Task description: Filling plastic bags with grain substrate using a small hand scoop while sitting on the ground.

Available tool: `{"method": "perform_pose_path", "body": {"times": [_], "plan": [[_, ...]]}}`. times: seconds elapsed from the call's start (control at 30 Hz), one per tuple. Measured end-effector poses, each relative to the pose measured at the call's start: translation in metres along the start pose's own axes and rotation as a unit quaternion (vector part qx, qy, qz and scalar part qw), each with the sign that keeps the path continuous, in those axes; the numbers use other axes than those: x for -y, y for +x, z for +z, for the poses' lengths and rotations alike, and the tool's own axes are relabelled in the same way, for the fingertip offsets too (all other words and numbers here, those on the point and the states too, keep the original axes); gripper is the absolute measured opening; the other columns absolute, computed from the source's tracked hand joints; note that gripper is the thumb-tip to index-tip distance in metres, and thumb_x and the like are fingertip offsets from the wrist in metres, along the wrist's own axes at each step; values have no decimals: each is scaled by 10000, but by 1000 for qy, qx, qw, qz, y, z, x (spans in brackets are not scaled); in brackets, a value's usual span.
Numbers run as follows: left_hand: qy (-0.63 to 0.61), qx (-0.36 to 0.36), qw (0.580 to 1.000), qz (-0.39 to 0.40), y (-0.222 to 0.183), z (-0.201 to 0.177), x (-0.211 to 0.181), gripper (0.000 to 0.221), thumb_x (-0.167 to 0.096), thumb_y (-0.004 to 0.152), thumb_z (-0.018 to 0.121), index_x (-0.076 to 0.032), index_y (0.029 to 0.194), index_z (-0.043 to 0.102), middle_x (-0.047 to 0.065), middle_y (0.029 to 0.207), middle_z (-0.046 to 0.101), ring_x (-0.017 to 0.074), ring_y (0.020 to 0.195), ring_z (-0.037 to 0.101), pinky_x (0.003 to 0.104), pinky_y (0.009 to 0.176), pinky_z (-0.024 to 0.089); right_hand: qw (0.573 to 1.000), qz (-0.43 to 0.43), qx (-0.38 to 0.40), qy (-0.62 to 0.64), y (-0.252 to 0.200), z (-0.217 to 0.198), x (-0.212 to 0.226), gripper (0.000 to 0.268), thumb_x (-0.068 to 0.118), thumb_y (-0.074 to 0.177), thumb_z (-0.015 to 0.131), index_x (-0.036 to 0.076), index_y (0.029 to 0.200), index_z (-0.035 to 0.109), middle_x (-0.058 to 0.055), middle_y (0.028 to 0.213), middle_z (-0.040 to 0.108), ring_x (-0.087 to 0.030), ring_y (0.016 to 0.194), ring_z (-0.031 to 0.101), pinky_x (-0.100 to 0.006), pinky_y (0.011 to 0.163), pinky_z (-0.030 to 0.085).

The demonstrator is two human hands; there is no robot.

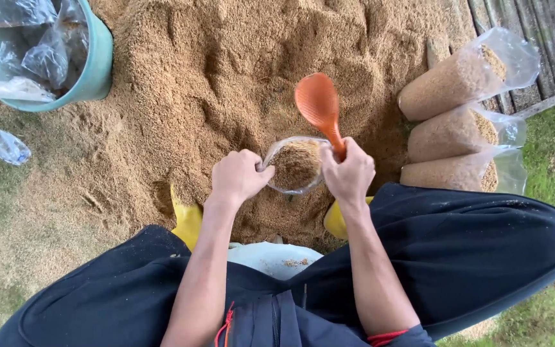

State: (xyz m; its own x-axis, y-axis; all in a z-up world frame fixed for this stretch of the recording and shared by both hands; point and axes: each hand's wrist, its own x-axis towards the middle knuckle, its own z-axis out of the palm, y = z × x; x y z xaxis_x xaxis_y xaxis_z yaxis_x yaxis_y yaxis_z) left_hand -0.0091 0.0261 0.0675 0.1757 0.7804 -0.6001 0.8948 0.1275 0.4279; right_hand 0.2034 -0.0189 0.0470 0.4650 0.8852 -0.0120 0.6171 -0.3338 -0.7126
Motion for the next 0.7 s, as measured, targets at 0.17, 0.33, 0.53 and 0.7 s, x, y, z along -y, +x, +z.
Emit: {"method": "perform_pose_path", "body": {"times": [0.17,0.33,0.53,0.7], "plan": [[12,4,999,-31,21,44,20,378,-491,836,639,-150,718,751,216,815,725,439,917,726,504,800,561,970,159,137,-124,6,7,0,383,539,881,683,211,1077,703,-139,857,742,-425,946,726,-543,871,521],[17,-43,999,8,37,68,36,363,-369,877,551,-122,714,761,208,726,703,448,828,729,528,747,571,983,81,109,-121,-1,15,-11,314,453,908,658,152,821,647,-132,664,651,-437,795,708,-527,754,523],[-111,-56,988,96,7,11,22,545,-340,963,615,-199,451,496,-3,371,466,206,390,528,311,612,497,972,-88,-96,195,-4,15,-16,378,87,857,712,132,532,523,8,376,384,-85,394,391,-240,434,302],[-35,-2,999,-23,23,35,18,366,-465,800,676,-154,614,622,152,667,669,410,815,729,481,725,539,975,183,106,-63,3,30,-31,328,539,840,737,236,967,732,-91,761,680,-358,850,703,-500,786,508]]}}
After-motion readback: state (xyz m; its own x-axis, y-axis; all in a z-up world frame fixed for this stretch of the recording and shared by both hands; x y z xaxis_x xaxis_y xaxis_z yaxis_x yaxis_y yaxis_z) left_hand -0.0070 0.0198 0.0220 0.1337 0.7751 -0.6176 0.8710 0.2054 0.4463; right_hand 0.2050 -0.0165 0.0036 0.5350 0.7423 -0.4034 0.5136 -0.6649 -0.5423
